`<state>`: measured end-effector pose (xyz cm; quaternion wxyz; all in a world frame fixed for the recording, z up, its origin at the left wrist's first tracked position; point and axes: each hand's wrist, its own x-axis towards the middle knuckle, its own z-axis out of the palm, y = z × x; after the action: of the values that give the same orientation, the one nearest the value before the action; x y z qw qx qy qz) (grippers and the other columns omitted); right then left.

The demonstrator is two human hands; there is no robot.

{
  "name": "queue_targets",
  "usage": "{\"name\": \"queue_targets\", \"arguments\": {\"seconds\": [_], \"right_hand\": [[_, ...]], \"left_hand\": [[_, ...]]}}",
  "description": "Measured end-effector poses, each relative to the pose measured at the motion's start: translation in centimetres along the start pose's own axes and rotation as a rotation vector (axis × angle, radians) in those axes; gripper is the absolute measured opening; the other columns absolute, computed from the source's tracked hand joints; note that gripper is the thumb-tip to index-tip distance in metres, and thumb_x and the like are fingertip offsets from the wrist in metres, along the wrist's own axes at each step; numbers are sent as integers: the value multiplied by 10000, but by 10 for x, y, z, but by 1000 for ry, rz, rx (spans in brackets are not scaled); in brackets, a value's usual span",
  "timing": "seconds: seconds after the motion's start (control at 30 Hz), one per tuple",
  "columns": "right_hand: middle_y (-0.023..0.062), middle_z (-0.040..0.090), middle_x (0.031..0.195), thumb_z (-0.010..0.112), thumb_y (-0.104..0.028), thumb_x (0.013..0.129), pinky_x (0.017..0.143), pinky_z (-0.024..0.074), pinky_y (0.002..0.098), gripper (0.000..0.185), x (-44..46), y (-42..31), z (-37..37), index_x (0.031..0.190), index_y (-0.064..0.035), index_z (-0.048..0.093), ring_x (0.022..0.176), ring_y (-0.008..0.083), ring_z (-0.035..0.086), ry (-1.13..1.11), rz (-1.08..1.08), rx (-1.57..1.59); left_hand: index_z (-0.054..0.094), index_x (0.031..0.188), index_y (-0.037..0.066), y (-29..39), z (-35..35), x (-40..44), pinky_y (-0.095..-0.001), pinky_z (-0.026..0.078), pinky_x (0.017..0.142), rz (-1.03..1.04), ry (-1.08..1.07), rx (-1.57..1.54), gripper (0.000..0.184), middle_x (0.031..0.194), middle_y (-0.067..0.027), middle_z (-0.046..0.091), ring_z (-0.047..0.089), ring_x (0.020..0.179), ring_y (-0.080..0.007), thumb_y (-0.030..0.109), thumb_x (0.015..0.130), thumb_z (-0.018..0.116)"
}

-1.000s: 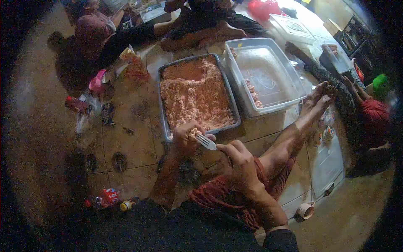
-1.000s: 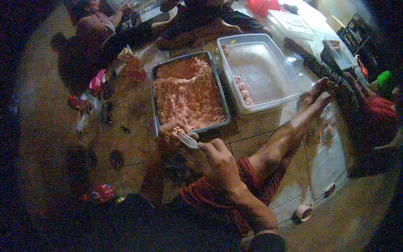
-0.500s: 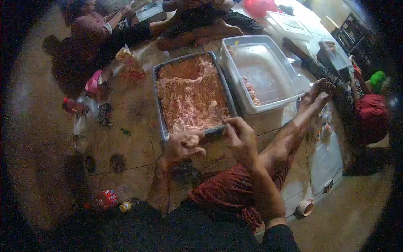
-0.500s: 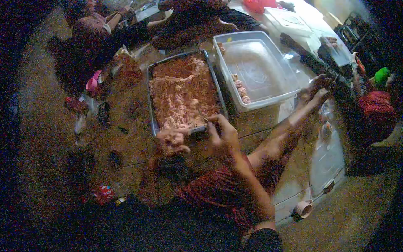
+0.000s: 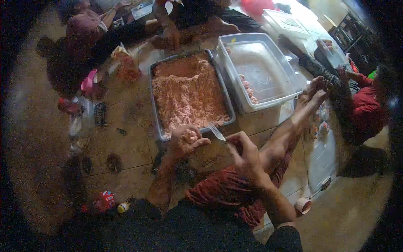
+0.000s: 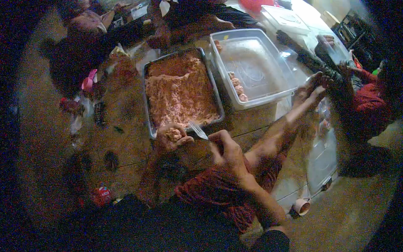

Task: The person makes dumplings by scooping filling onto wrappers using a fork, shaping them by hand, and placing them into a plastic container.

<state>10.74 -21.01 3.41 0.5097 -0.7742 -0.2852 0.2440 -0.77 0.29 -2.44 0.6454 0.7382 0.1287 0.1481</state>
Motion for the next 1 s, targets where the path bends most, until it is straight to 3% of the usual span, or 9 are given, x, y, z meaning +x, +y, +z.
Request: {"name": "queue_targets", "arguments": {"seconds": [0.07,0.13,0.2,0.27,0.37,0.67,0.77,0.83,1.0], "right_hand": [[118,646,866,630,-25,941,740,525,368,130,1,-7,8,1069,-2,619,808,188,645,29,-135,17],[157,636,889,623,12,890,738,530,400,150,6,-6,16,1039,-3,628,816,305,655,-8,-403,-252],[186,624,912,623,24,848,745,531,420,170,1,-15,13,1016,-1,637,855,387,640,-12,-386,-234],[177,620,913,630,7,863,740,527,427,143,-1,-25,-2,1005,0,642,848,370,645,-46,-321,-326],[173,622,919,644,-4,863,730,526,429,136,-4,-32,-10,998,-3,640,834,360,647,36,-358,-258],[177,602,918,667,-74,879,722,525,468,133,0,-10,12,1004,-51,627,836,420,625,4,-425,-191],[180,627,884,692,-96,888,701,525,454,132,5,-30,13,993,-44,631,798,401,643,156,-456,-38],[174,650,879,683,-70,903,712,529,407,124,17,-21,14,1005,-11,645,814,318,665,122,-387,-44],[152,681,857,668,-89,954,703,527,347,135,49,70,35,1017,29,647,816,188,668,-56,-116,-59]], "left_hand": [[665,884,43,5,2,5,-309,522,640,128,2,95,264,805,-29,681,644,728,-129,201,822,867],[660,856,41,-5,5,12,-327,509,626,315,20,162,251,807,-72,693,659,731,-153,226,852,830],[676,889,18,-11,-2,12,-345,517,668,-16,-42,431,310,828,-128,701,681,758,-211,282,835,829],[686,911,17,-29,-6,12,-362,518,639,264,-33,397,373,828,-148,697,682,707,-248,334,792,841],[675,898,17,-38,-3,5,-368,509,610,212,87,428,372,814,-151,691,681,680,-256,352,787,794],[650,864,39,-14,-3,12,-359,517,634,19,-166,538,374,817,-149,697,688,728,-291,355,791,837],[664,888,47,-20,-1,0,-351,521,658,515,143,888,427,821,-150,689,681,732,-291,413,782,856],[680,942,44,-10,-2,2,-361,532,693,105,-97,526,475,830,-124,693,677,740,-267,417,742,897],[698,1052,40,-5,-20,-17,-305,521,685,-9,-289,221,510,824,-18,695,606,709,-99,298,696,955]]}}
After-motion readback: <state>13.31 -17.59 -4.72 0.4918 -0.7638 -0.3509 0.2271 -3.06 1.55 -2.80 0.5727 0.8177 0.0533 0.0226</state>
